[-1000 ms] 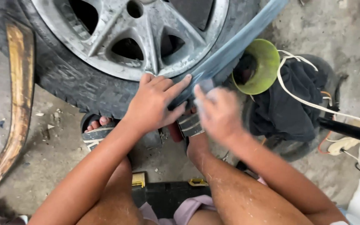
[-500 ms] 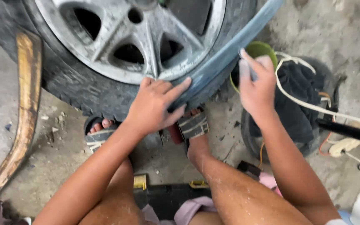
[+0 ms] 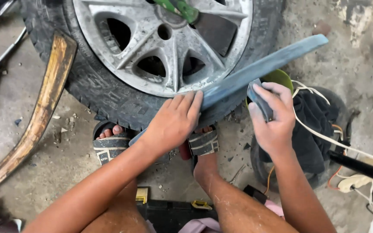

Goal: Sanding a long, curved car part with sandpaper while sitting on the floor.

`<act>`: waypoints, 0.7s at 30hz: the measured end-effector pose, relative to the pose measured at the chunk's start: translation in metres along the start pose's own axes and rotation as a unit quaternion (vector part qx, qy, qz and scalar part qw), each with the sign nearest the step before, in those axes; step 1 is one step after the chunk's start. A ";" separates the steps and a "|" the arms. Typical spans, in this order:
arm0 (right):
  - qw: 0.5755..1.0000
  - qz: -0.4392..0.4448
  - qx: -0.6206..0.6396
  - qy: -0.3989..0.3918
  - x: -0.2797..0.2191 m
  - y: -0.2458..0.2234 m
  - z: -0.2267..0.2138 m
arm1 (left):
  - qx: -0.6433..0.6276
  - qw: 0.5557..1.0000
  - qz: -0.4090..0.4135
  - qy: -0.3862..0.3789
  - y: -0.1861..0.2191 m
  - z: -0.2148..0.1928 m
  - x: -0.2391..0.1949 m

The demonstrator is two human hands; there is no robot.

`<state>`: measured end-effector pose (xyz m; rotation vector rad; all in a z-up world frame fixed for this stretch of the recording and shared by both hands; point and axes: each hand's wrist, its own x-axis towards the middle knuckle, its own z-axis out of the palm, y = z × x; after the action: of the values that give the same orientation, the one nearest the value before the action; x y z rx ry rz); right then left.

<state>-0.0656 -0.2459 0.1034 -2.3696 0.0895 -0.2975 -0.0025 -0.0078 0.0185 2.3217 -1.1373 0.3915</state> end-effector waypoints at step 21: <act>0.912 -0.141 -0.336 -0.189 0.030 -0.020 0.026 | -0.001 0.997 -0.081 -0.020 0.007 0.005 -0.004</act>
<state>-0.0312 -0.2187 0.1043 -3.0852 -0.4022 0.0905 -0.0110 -0.0116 0.0147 2.4076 -0.9586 0.2852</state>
